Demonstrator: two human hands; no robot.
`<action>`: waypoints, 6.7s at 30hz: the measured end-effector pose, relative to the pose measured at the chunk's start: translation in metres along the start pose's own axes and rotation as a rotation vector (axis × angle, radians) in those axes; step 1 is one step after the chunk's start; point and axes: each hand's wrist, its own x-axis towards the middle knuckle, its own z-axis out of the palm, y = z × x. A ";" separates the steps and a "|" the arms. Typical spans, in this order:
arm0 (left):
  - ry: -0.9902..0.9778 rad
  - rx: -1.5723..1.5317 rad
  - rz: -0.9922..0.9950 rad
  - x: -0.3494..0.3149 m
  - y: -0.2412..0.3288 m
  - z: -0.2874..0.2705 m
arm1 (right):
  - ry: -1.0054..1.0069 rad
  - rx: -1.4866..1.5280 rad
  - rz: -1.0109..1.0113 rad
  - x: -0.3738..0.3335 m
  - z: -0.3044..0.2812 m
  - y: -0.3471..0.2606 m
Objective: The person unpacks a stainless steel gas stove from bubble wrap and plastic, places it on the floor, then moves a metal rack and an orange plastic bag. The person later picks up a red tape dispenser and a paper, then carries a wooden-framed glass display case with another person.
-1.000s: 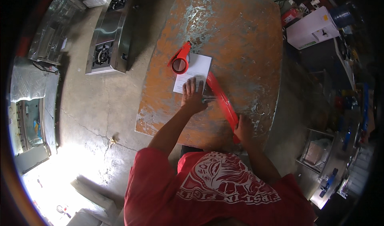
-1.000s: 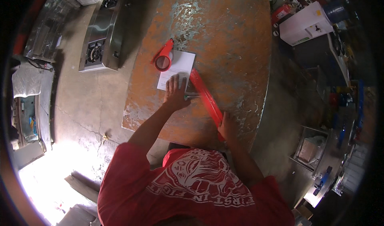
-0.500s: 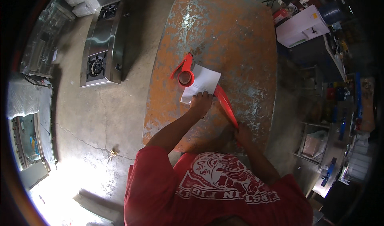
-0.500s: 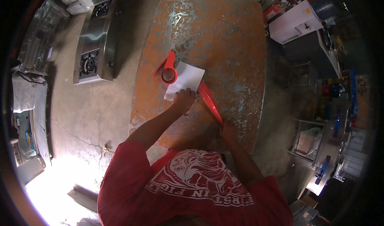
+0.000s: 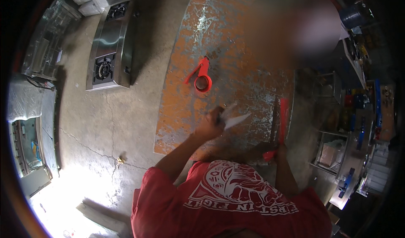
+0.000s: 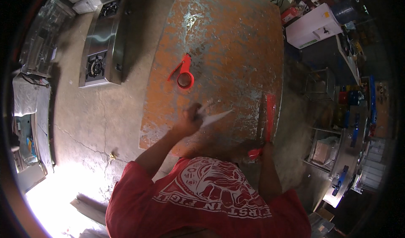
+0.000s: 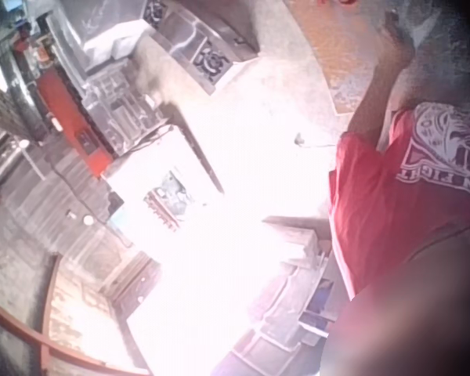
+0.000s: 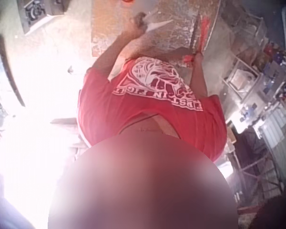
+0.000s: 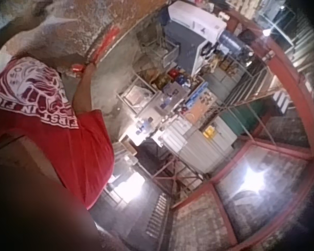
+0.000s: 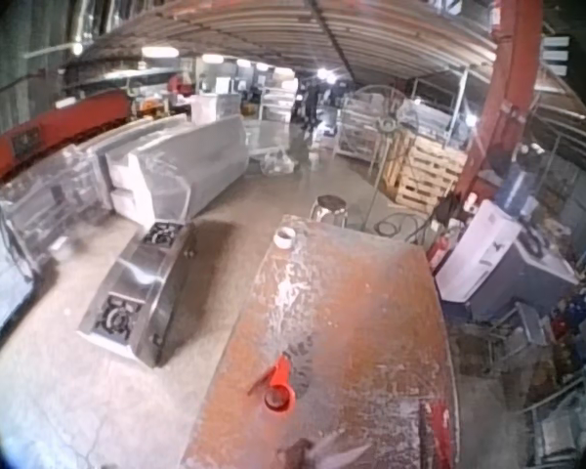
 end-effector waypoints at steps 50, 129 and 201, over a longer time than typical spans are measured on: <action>-0.282 0.427 0.617 0.005 0.294 0.811 | 0.480 0.499 0.322 0.116 -0.573 0.466; -0.489 -0.559 -0.072 0.993 0.842 1.796 | 0.151 0.637 0.724 0.978 -1.039 0.023; -2.420 1.153 0.008 0.173 0.500 1.801 | 1.429 1.136 0.648 0.624 -0.889 0.093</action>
